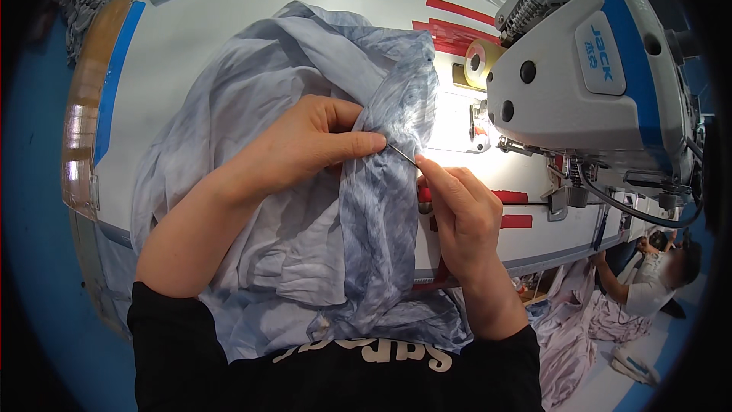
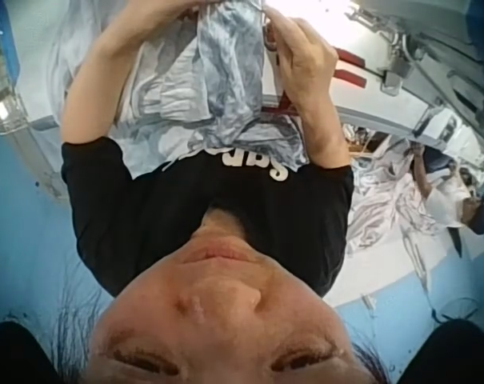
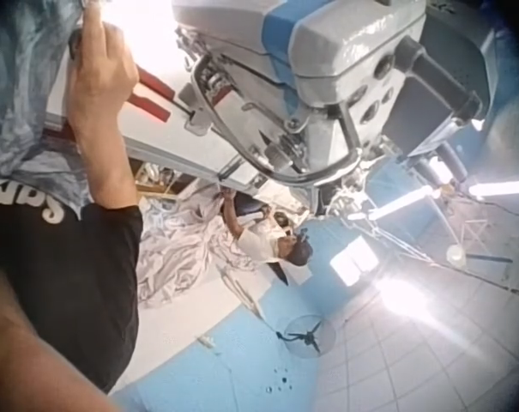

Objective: The person is sewing pieces of light blue fabric using an industrial sewing machine in a workshop environment.

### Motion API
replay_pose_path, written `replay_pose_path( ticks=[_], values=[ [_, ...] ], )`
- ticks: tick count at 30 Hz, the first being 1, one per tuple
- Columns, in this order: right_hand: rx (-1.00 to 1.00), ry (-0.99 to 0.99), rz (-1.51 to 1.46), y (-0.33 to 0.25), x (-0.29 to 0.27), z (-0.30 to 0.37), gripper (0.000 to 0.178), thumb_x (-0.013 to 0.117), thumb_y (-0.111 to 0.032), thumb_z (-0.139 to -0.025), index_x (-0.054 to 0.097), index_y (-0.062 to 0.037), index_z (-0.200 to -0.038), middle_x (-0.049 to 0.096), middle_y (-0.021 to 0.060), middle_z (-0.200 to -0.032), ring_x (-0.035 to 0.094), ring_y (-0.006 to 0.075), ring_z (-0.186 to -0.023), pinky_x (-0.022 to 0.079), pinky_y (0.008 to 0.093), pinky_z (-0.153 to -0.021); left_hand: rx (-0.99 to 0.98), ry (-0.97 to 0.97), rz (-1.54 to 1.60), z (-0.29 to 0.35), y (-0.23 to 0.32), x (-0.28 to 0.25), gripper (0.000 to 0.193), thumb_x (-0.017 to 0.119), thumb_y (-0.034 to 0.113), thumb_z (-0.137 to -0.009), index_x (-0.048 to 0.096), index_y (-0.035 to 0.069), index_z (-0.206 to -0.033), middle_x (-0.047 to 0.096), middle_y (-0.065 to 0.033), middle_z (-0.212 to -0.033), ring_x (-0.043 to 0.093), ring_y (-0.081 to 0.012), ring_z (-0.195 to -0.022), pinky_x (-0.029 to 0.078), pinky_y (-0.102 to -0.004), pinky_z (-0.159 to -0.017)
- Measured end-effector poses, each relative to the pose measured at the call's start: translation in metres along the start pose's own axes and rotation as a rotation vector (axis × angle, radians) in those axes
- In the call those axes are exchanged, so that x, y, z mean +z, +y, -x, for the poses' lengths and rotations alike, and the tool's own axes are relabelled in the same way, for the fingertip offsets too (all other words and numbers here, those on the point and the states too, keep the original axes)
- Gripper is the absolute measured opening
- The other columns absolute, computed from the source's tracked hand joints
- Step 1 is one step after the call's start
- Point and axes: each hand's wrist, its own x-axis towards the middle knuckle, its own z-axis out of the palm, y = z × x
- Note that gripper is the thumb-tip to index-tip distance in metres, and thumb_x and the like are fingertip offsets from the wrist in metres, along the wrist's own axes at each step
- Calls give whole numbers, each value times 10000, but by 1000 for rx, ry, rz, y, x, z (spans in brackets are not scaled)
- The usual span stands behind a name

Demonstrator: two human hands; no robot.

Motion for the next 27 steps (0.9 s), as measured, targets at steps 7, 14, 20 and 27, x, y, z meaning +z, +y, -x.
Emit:
replay_pose_path(
  ticks=[7, 14, 20, 27],
  values=[
    [89, -27, -160, -8, 1, -8, 282, 598, 59, -865, 666, -17, -1128, 656, 105, -814, 632, 193, -663, 484, 282, -582, -40, -13, 10, 0, 2, 2, 259, 680, 277, -907, 705, 19, -911, 599, 39, -701, 492, -27, -608, 383, -200, -559],
    [-142, 17, -311, -16, -1, -13, 252, 598, 108, -808, 655, 11, -1034, 661, 114, -787, 639, 202, -639, 497, 269, -595, 9, -37, -65, -6, -5, 0, 228, 684, 223, -908, 689, 4, -844, 579, 60, -679, 459, -7, -616, 351, -198, -541],
    [16, 138, -492, -30, -6, -13, 162, 562, 64, -880, 631, 22, -1020, 633, 69, -725, 573, 97, -594, 420, 213, -512, 69, 51, -81, -11, -8, -3, 293, 697, 244, -900, 630, 27, -715, 513, 74, -627, 416, -6, -594, 321, -212, -522],
    [153, 130, -337, -24, -6, -8, 308, 725, 34, -805, 655, -7, -1102, 581, 39, -792, 485, 39, -595, 358, 175, -509, 18, -53, -40, -3, -5, 2, 279, 696, 270, -905, 659, 39, -755, 545, 63, -644, 442, -15, -600, 341, -205, -538]
  ],
)
